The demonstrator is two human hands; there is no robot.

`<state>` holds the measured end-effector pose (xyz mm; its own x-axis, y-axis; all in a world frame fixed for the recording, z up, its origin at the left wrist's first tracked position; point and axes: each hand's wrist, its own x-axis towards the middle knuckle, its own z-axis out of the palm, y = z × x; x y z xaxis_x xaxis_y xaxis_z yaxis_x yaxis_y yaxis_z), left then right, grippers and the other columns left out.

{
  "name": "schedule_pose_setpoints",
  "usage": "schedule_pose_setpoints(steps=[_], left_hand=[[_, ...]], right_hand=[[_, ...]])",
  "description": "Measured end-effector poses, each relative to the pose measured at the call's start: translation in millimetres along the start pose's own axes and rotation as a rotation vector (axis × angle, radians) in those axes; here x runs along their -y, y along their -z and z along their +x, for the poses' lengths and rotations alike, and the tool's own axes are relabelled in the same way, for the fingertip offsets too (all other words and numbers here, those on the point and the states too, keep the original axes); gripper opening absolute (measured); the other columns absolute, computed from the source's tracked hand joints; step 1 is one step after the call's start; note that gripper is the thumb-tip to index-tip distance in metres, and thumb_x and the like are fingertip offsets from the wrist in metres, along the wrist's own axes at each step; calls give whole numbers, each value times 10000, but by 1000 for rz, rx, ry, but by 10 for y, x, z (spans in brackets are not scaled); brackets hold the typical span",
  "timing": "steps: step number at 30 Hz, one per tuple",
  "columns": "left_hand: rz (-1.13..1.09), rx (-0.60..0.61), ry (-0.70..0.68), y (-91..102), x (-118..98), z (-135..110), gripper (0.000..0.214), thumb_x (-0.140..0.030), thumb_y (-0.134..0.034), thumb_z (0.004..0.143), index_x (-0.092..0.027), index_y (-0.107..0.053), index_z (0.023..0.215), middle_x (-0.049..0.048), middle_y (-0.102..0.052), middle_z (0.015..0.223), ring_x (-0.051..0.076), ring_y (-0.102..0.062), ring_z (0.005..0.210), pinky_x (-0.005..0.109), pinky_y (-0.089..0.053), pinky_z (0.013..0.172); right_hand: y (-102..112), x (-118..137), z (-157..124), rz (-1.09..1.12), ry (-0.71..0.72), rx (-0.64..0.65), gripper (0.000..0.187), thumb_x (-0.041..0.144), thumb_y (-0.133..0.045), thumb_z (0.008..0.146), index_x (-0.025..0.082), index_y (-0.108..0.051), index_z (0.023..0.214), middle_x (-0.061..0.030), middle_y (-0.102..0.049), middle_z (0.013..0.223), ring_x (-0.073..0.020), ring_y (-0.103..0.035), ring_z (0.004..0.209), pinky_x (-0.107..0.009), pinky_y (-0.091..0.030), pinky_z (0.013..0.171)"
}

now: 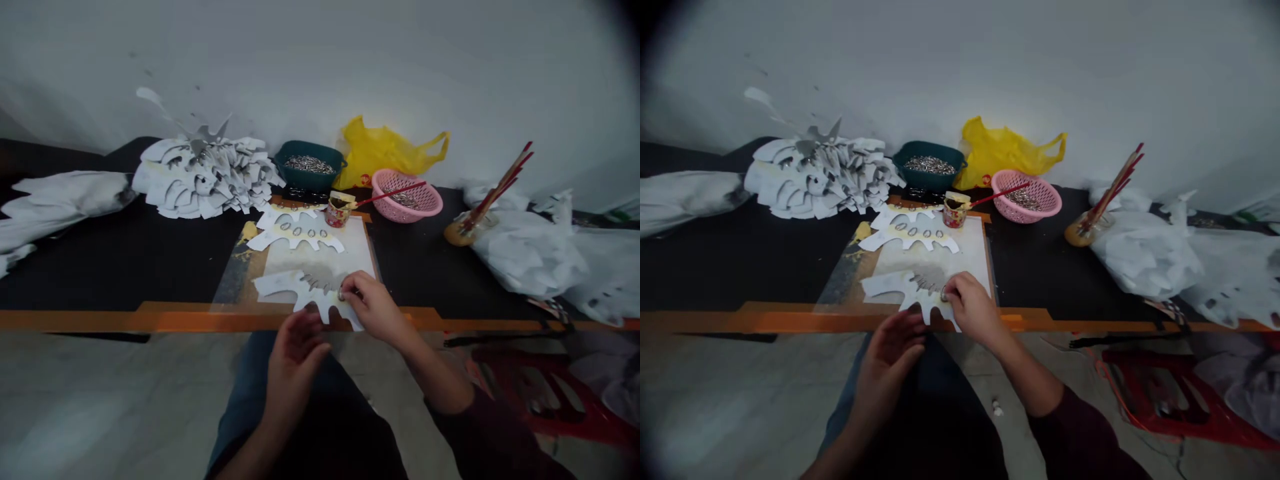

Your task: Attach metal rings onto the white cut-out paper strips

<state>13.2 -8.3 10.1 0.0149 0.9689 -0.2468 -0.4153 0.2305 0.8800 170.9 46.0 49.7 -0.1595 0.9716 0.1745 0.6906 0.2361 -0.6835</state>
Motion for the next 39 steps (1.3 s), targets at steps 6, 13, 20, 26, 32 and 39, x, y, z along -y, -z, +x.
schedule_pose_setpoints(steps=[6, 13, 20, 26, 32, 39], left_hand=[[741, 300, -604, -127, -381, 597, 288, -201, -683, 638, -214, -652, 924, 101, -566, 1128, 298, -409, 1158, 434, -226, 1031], [666, 659, -131, -380, -407, 1058, 111, -298, -649, 670, -191, -659, 645, 23, -604, 631, 162, -519, 609, 261, -397, 637], [278, 351, 405, -427, -428, 1007, 221, -289, -749, 538, -150, -609, 637, -9, -572, 523, 110, -497, 452, 224, -368, 474], [113, 327, 489, -448, -447, 957, 248, -276, -764, 524, -156, -570, 624, -24, -567, 513, 94, -495, 436, 214, -394, 456], [53, 321, 482, -430, -410, 932, 245, -308, -747, 564, -159, -573, 649, -17, -572, 512, 106, -518, 447, 211, -388, 455], [44, 292, 334, -414, -408, 880, 242, -348, -722, 611, -140, -620, 683, 14, -624, 574, 111, -534, 491, 212, -385, 485]], right_hand=[[57, -153, 34, -27, 98, 103, 146, 58, -445, 788, 188, -506, 759, -22, -509, 824, -142, -504, 796, -278, -432, 730], [32, -283, 37, -2, 145, -53, 142, 71, -449, 799, 191, -522, 779, -43, -501, 880, -145, -518, 837, -282, -453, 749], [-190, -348, -42, -176, 251, -369, 147, 126, -444, 828, 204, -541, 749, -54, -535, 867, -181, -503, 868, -341, -440, 774], [-212, -333, -101, -266, 345, -364, 125, 141, -474, 834, 220, -565, 800, -48, -552, 900, -184, -501, 919, -342, -431, 796], [-208, -261, -56, -304, 374, -367, 80, 142, -511, 816, 195, -569, 803, -68, -525, 892, -181, -486, 899, -306, -442, 765], [-166, -148, 1, -319, 326, -360, 186, 136, -451, 840, 188, -581, 719, -60, -530, 848, -174, -477, 818, -303, -421, 706]])
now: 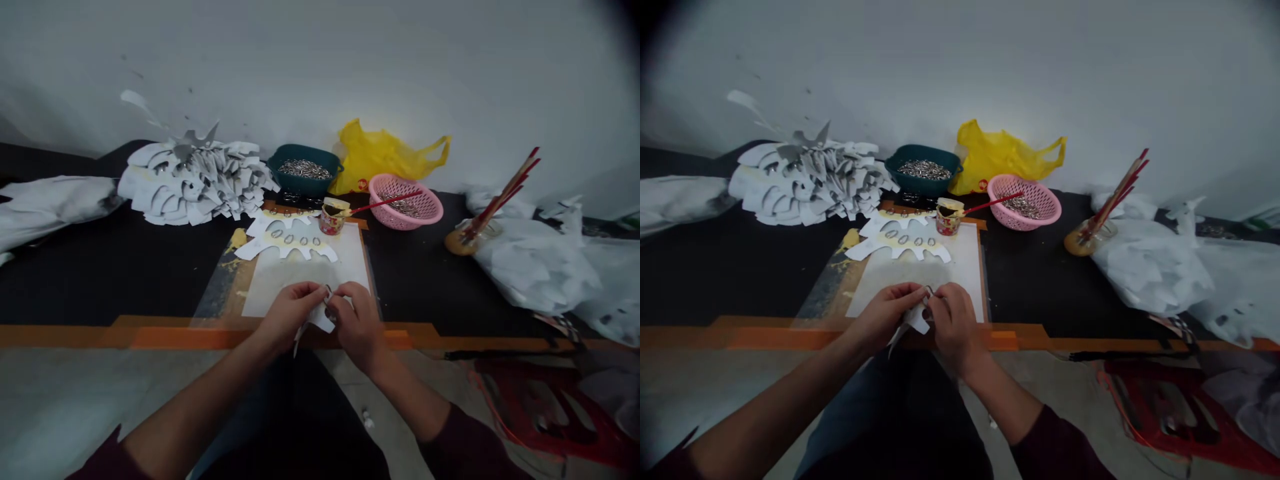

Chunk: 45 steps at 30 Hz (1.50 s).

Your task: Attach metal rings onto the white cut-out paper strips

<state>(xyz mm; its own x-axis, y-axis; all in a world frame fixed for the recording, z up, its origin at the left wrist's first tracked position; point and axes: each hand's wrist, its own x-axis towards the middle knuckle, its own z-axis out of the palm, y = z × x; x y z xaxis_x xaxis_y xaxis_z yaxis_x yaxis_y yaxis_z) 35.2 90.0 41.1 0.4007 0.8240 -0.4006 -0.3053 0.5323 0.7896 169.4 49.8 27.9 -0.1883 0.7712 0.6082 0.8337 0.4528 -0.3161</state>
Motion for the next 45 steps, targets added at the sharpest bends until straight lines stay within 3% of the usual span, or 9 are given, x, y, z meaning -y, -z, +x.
schedule_pose_setpoints(steps=[7, 12, 16, 23, 30, 36, 40, 42, 45], left_hand=[[-72, -5, -20, 25, 12, -32, 387, -495, -623, 675, -113, -634, 734, 38, -624, 604, 142, -561, 540, 261, -442, 549], [52, -29, -33, 11, -39, -69, 258, -298, -746, 560, -131, -600, 693, -2, -623, 603, 98, -533, 505, 204, -404, 495], [171, -87, -68, -5, -10, -83, 196, -265, -704, 595, -141, -581, 683, -14, -600, 578, 93, -519, 489, 202, -398, 483], [564, -238, -313, -80, 106, -124, 207, -339, -628, 672, -152, -631, 762, 9, -629, 621, 131, -566, 567, 216, -429, 517], [713, -238, -413, -136, 161, -147, 165, -318, -601, 703, -186, -652, 787, -2, -661, 703, 127, -573, 631, 210, -435, 570], [460, -171, -304, -77, 144, -143, 183, -312, -664, 659, -167, -644, 768, 3, -650, 682, 127, -583, 610, 220, -456, 574], [88, -165, -99, -65, 106, -144, 200, -247, -719, 583, -149, -595, 706, -6, -634, 601, 124, -581, 518, 238, -469, 524], [35, -182, -81, -51, 99, -145, 197, -219, -725, 570, -139, -580, 677, -11, -622, 569, 114, -573, 492, 220, -458, 501], [68, -224, -125, -24, 105, -148, 199, -220, -727, 567, -137, -579, 670, -17, -615, 568, 101, -566, 488, 203, -449, 497]], right_hand=[[-10, 32, 7, 3, -1, -4, 196, 132, -443, 842, 207, -601, 753, -52, -532, 843, -177, -475, 874, -313, -432, 761], [-36, 31, 0, 26, 12, -64, 161, 146, -470, 842, 192, -594, 751, -50, -523, 849, -169, -479, 854, -302, -442, 744], [0, -29, -25, 117, 8, -67, 123, 148, -503, 821, 205, -595, 763, -37, -526, 808, -171, -495, 838, -316, -440, 742], [197, -81, -56, 431, -393, -82, 128, 174, -550, 785, 220, -542, 904, -15, -582, 843, -170, -548, 866, -330, -424, 813], [169, -2, -16, 387, -414, -1, 243, 160, -577, 757, 220, -539, 989, -5, -612, 804, -188, -547, 889, -375, -375, 874], [59, 6, -77, 485, -442, -4, 254, 137, -486, 796, 212, -490, 1038, -28, -572, 874, -172, -542, 883, -344, -423, 821], [-43, 63, -136, 354, -276, -118, 137, 128, -478, 796, 212, -501, 902, -30, -553, 846, -185, -519, 889, -373, -401, 824], [-65, 88, -167, 290, -203, -128, 114, 122, -487, 795, 212, -502, 862, -27, -558, 822, -194, -512, 900, -391, -383, 834], [-35, 98, -182, 290, -256, -113, 160, 152, -504, 800, 214, -499, 948, -30, -566, 833, -199, -515, 906, -395, -385, 837]])
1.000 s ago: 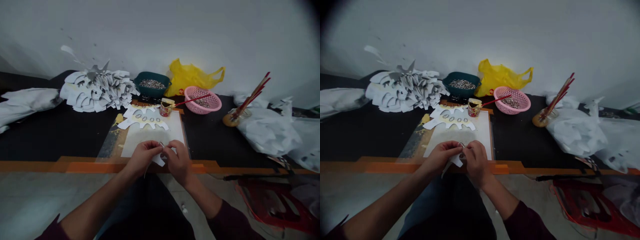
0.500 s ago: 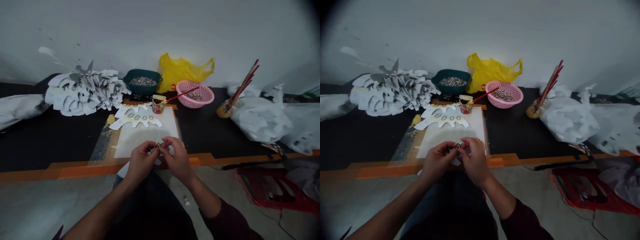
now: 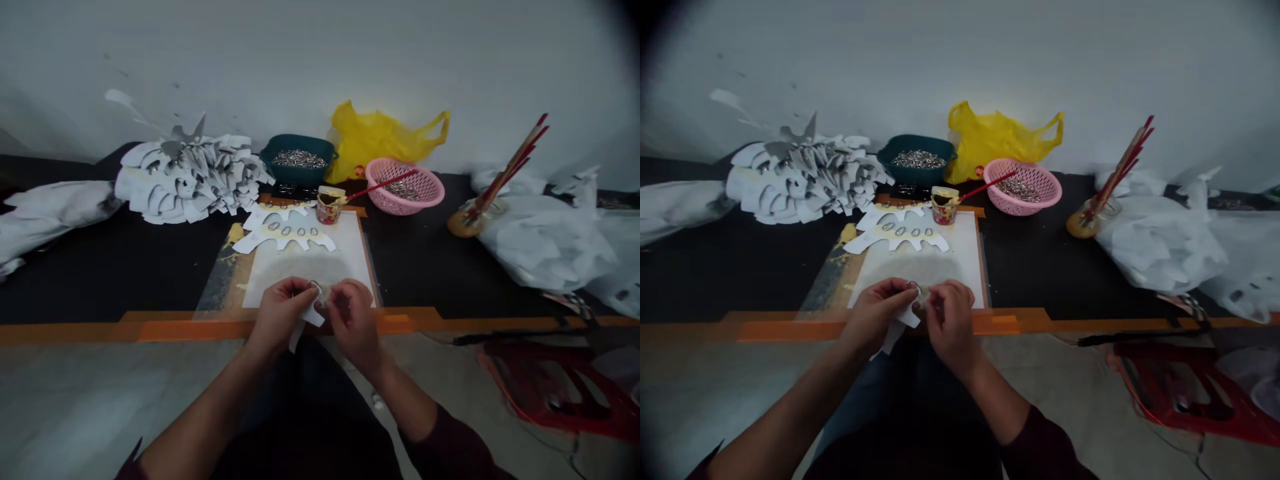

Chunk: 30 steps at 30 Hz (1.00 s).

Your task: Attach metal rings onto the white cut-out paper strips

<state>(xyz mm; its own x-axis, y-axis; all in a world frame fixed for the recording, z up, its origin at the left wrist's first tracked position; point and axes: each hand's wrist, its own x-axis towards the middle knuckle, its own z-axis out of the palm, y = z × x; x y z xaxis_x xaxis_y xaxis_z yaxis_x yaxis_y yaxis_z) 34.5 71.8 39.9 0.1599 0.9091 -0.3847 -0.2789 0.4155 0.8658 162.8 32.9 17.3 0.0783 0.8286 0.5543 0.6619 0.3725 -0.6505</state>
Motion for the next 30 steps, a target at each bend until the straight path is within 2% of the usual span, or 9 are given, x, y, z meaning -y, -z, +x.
schedule_pose_setpoints(steps=[5, 10, 13, 18, 21, 24, 27, 30], left_hand=[[205, -2, -136, 0, 36, -21, 184, -286, -696, 623, -148, -614, 712, -1, -632, 645, 101, -564, 553, 200, -443, 524], [342, -13, -208, -4, 79, -49, 194, -324, -671, 650, -152, -630, 729, 11, -640, 656, 110, -561, 564, 197, -426, 502], [311, -2, -190, 4, 85, -64, 200, -327, -668, 652, -152, -627, 741, 14, -645, 652, 123, -576, 566, 214, -443, 510], [157, 0, -101, -39, 32, -104, 211, -303, -692, 616, -142, -606, 723, 4, -633, 604, 133, -588, 530, 242, -464, 514], [76, 16, -63, -55, 13, -118, 201, -280, -699, 603, -145, -588, 703, -7, -625, 584, 132, -585, 510, 250, -466, 518], [148, 8, -123, -34, 25, -123, 197, -300, -688, 626, -149, -597, 716, 0, -631, 612, 130, -584, 534, 243, -461, 527], [295, -30, -212, -10, 40, -136, 193, -321, -671, 653, -153, -615, 729, 6, -637, 658, 121, -578, 574, 225, -454, 540], [383, -60, -252, -14, 31, -161, 186, -329, -656, 668, -156, -625, 729, -9, -615, 624, 100, -545, 547, 199, -429, 512]], right_hand=[[92, 54, 108, -6, -100, 32, 343, 216, -569, 769, 211, -468, 1096, -34, -592, 885, -213, -516, 946, -419, -357, 892], [97, 129, 164, -50, -69, 42, 300, 126, -510, 769, 206, -486, 1058, -13, -588, 801, -196, -532, 889, -400, -358, 872], [74, 157, 121, -64, -37, 16, 251, 101, -492, 759, 205, -494, 986, -21, -569, 800, -198, -520, 890, -391, -368, 850], [11, 130, 8, 14, -146, -66, 147, 125, -487, 772, 210, -483, 891, -29, -530, 831, -185, -508, 855, -375, -406, 807], [1, 109, -35, 37, -159, -78, 94, 138, -484, 785, 209, -481, 846, -33, -519, 854, -177, -508, 855, -368, -413, 803], [43, 121, -21, 29, -126, -26, 134, 160, -489, 797, 209, -490, 921, -35, -531, 858, -187, -506, 888, -387, -398, 833], [110, 154, 42, 13, -107, 22, 284, 196, -525, 795, 214, -462, 1071, -34, -556, 880, -200, -501, 932, -414, -365, 878], [145, 183, 97, -13, -76, 58, 325, 172, -534, 787, 218, -461, 1100, -16, -581, 829, -198, -515, 916, -428, -334, 902]])
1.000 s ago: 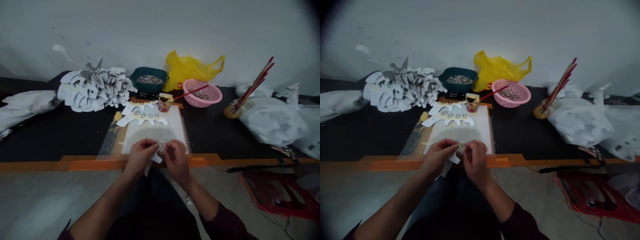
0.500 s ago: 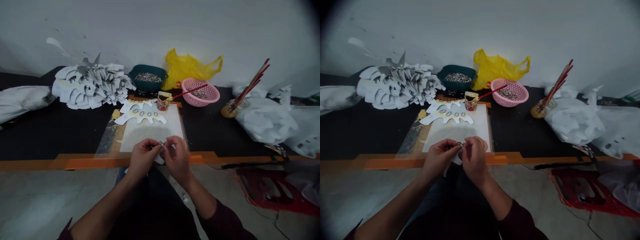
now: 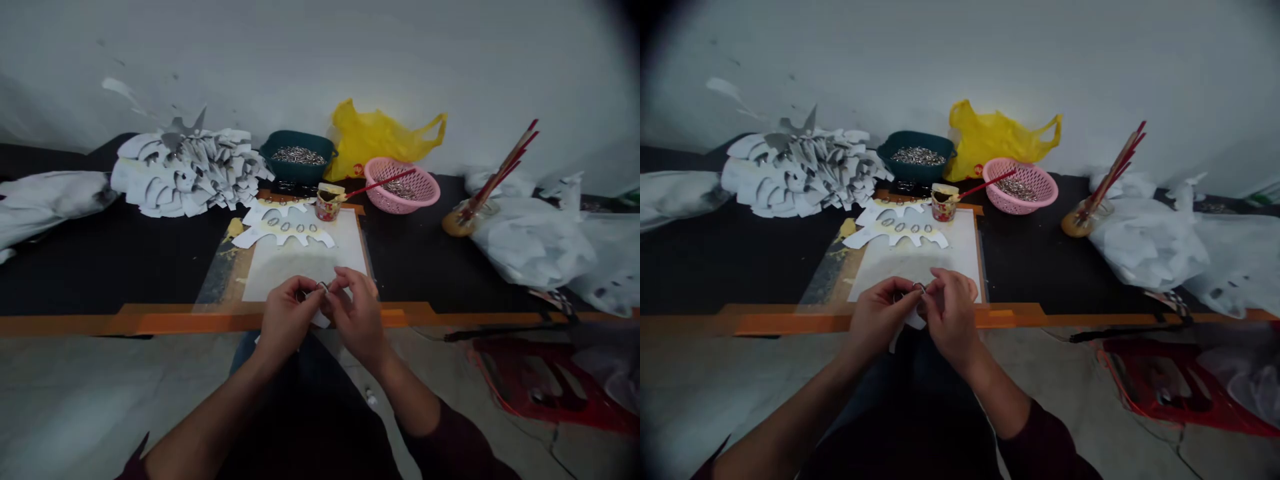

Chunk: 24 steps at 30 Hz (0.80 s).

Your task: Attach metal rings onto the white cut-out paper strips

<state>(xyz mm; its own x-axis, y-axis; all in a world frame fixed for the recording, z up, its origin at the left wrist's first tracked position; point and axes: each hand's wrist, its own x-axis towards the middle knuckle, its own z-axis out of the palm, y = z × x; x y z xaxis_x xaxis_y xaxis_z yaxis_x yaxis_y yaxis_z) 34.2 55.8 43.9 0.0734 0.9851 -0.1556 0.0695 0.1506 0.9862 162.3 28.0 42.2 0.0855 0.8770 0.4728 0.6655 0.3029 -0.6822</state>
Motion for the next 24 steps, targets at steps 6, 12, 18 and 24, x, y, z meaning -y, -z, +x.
schedule_pose_setpoints(steps=[6, 12, 18, 24], left_hand=[[-152, 25, 67, 5, -54, -33, 229, -342, -684, 635, -154, -618, 748, 9, -642, 662, 117, -566, 548, 216, -453, 509], [-97, -32, 26, 31, -90, -56, 213, -342, -675, 650, -163, -604, 740, -3, -635, 662, 109, -556, 544, 203, -447, 491], [107, -41, -75, 23, -133, -92, 178, -328, -634, 689, -167, -612, 761, -4, -605, 634, 115, -547, 563, 203, -422, 503], [21, -14, -162, -9, -86, -94, 90, -231, -603, 696, -167, -547, 667, 11, -606, 797, 120, -566, 704, 215, -443, 625]], right_hand=[[-82, 20, -51, 136, -128, -76, 142, 154, -503, 791, 209, -513, 921, -29, -559, 840, -170, -533, 839, -341, -439, 763], [-110, 13, -88, 183, -171, -81, 179, 205, -540, 796, 221, -519, 973, -29, -556, 860, -175, -533, 878, -326, -469, 728], [-23, 29, -44, 136, -144, -55, 250, 226, -577, 782, 228, -523, 1026, -31, -584, 890, -193, -527, 931, -383, -428, 841], [-30, 73, -24, 127, -102, -12, 206, 141, -501, 793, 221, -503, 983, -24, -567, 839, -180, -534, 866, -368, -417, 822]])
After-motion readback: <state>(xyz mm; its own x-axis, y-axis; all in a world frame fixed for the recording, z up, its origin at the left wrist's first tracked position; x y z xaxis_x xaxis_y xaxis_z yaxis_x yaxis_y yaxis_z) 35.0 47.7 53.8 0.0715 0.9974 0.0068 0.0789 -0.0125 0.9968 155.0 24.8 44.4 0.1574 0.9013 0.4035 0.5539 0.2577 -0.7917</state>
